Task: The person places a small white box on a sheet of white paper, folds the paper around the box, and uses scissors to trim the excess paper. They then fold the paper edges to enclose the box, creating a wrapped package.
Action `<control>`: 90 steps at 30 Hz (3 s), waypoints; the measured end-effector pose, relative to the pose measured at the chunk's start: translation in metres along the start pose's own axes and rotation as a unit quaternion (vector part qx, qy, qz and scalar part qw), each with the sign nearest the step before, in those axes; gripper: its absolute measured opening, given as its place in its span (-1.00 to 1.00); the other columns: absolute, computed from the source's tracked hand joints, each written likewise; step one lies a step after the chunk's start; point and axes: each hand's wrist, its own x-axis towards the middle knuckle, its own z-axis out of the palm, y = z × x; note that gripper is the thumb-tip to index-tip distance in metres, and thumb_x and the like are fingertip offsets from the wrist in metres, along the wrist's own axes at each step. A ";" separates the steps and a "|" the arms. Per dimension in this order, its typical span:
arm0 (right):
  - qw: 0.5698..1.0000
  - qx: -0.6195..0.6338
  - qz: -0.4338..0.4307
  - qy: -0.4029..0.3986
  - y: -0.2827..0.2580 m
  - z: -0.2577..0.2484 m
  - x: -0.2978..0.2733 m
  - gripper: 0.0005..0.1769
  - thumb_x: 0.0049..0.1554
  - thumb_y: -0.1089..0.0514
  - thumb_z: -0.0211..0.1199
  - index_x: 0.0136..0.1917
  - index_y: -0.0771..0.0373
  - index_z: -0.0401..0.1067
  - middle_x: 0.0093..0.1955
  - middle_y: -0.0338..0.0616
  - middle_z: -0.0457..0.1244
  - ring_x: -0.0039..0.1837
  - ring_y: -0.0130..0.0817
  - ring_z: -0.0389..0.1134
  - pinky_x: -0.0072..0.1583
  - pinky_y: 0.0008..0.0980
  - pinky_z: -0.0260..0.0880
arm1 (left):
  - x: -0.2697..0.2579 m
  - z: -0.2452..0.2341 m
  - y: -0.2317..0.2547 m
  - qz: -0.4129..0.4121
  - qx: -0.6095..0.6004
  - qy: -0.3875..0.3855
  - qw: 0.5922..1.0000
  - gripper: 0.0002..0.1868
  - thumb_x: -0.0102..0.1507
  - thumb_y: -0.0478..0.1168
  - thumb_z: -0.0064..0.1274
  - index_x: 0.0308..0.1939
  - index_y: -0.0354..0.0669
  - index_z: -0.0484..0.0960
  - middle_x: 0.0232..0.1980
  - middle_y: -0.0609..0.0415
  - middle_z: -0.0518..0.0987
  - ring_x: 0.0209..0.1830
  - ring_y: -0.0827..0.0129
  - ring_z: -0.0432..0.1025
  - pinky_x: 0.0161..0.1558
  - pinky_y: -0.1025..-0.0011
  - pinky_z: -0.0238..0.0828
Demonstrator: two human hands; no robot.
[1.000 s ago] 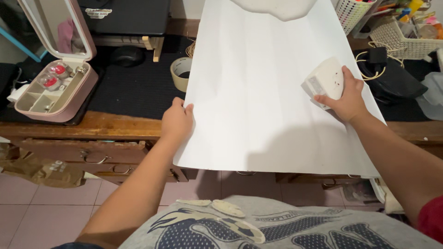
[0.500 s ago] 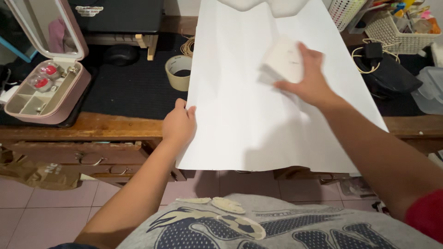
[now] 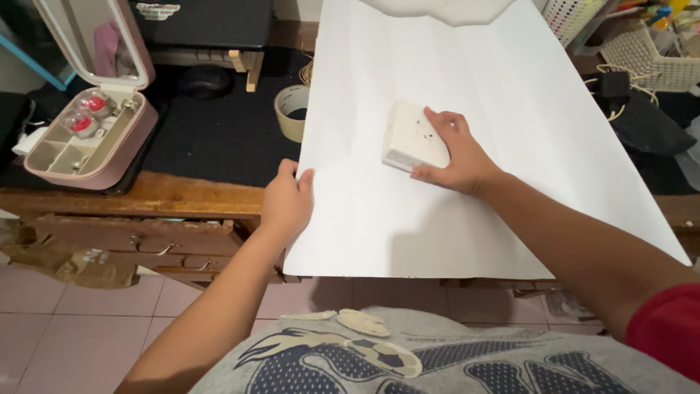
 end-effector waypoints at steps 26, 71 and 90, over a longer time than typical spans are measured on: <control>1.000 -0.010 0.000 -0.024 0.012 -0.001 -0.012 -0.04 -0.05 -0.08 0.49 0.56 -0.15 0.18 0.69 0.10 -0.28 0.61 0.20 -0.06 0.47 -0.04 0.17 | 0.020 -0.011 0.013 0.044 -0.089 -0.004 0.995 -0.69 0.36 -0.03 0.03 -0.16 -0.26 0.54 -0.36 -0.04 0.58 -0.39 0.30 0.46 -0.28 0.31 0.40; 0.908 0.309 0.263 0.108 0.065 -0.035 0.057 -0.51 0.23 -0.31 0.15 0.02 0.17 0.46 -0.01 -0.24 0.27 -0.03 -0.39 0.28 0.06 -0.32 0.32 | 0.026 0.131 0.106 0.225 0.228 -0.142 0.937 -0.13 0.39 0.19 -0.32 0.59 -0.31 -0.14 0.66 -0.23 -0.21 0.67 -0.10 -0.44 0.53 -0.14 -0.51; 0.962 -0.002 0.199 0.186 0.141 0.021 0.114 -0.47 0.26 -0.16 0.25 -0.27 0.35 0.48 -0.31 0.06 0.33 -0.25 -0.06 0.34 -0.09 -0.09 0.34 | 0.062 0.132 0.135 0.132 0.253 -0.198 0.938 -0.29 0.49 0.13 -0.36 0.61 -0.22 0.16 0.68 -0.06 0.14 0.73 0.13 -0.06 0.67 -0.03 -0.13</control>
